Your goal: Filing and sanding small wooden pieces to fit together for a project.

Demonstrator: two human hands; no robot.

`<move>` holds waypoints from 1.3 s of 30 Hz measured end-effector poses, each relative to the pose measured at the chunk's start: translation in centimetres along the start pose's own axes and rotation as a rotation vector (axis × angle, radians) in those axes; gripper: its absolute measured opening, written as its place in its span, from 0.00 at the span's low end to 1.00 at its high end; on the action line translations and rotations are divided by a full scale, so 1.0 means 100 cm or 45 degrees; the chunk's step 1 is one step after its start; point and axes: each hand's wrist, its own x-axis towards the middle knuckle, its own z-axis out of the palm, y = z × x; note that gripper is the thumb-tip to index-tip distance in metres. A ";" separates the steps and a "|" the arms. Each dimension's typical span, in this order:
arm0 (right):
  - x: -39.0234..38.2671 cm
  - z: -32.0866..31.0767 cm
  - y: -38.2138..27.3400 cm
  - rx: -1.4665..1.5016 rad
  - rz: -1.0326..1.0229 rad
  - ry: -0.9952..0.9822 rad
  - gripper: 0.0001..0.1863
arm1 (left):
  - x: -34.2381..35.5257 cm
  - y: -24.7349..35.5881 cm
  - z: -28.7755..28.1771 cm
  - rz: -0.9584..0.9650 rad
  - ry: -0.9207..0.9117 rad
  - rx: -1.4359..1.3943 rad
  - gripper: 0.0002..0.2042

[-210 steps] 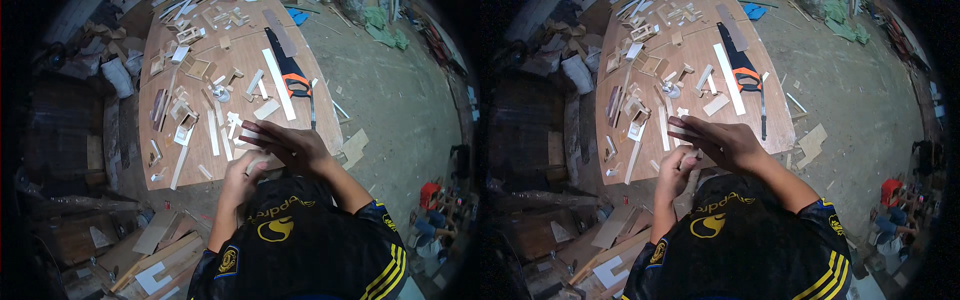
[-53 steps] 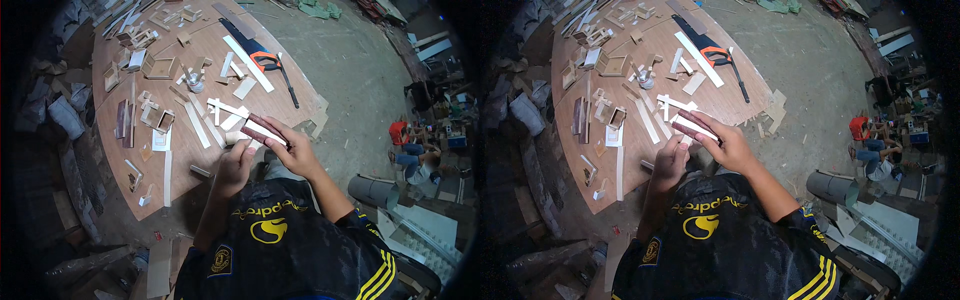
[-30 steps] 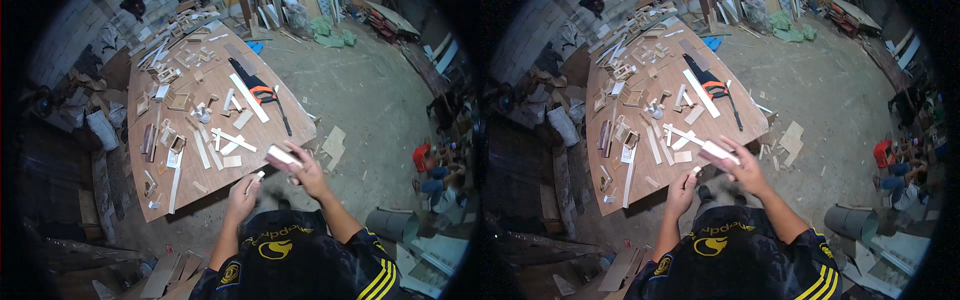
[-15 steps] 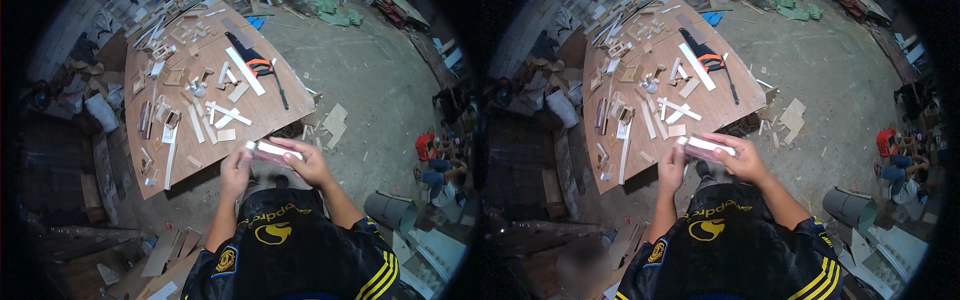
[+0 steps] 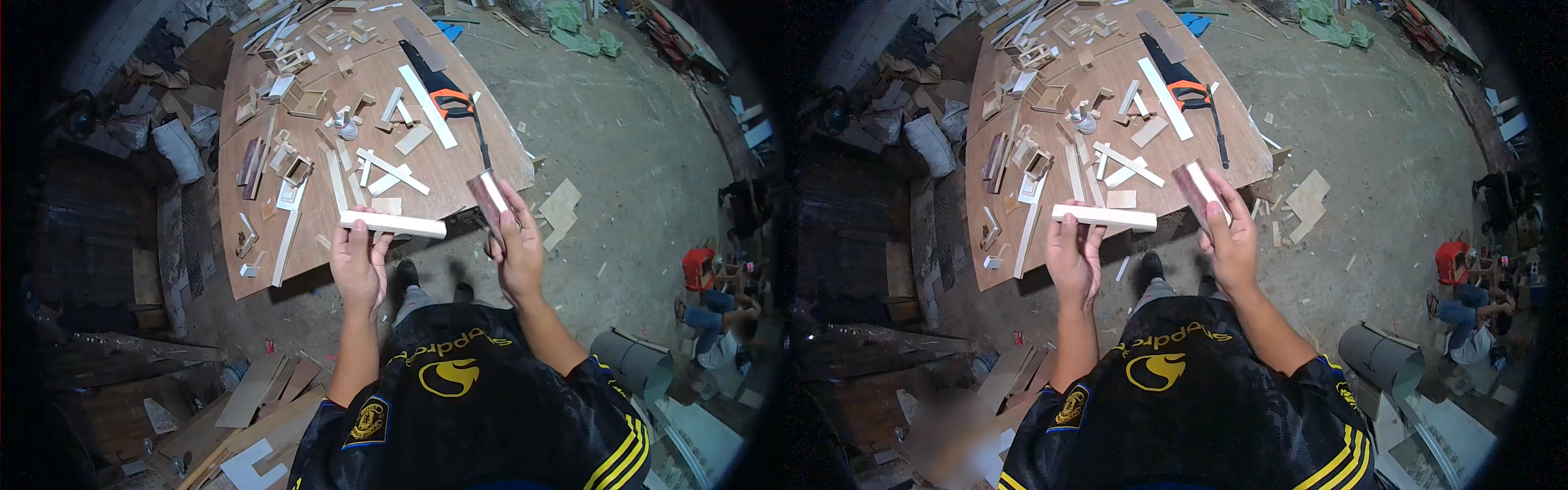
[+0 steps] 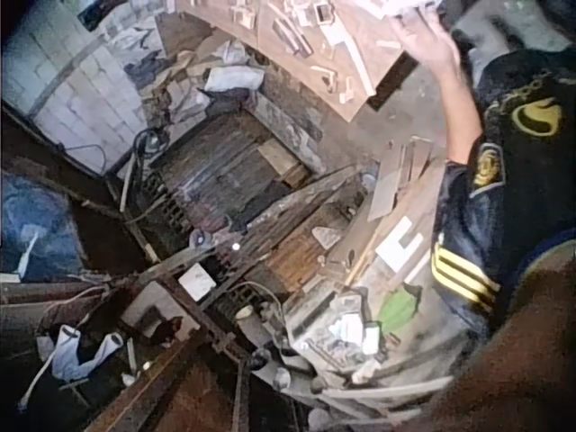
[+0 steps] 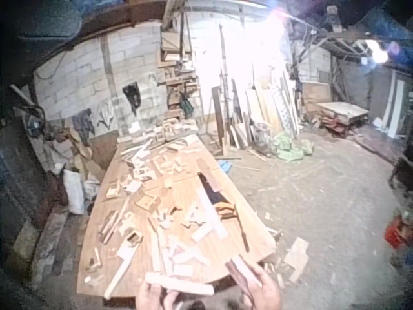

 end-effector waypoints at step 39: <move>-0.018 0.027 -0.016 -0.188 0.198 -0.461 0.21 | -0.038 -0.020 0.013 0.520 -0.506 1.237 0.17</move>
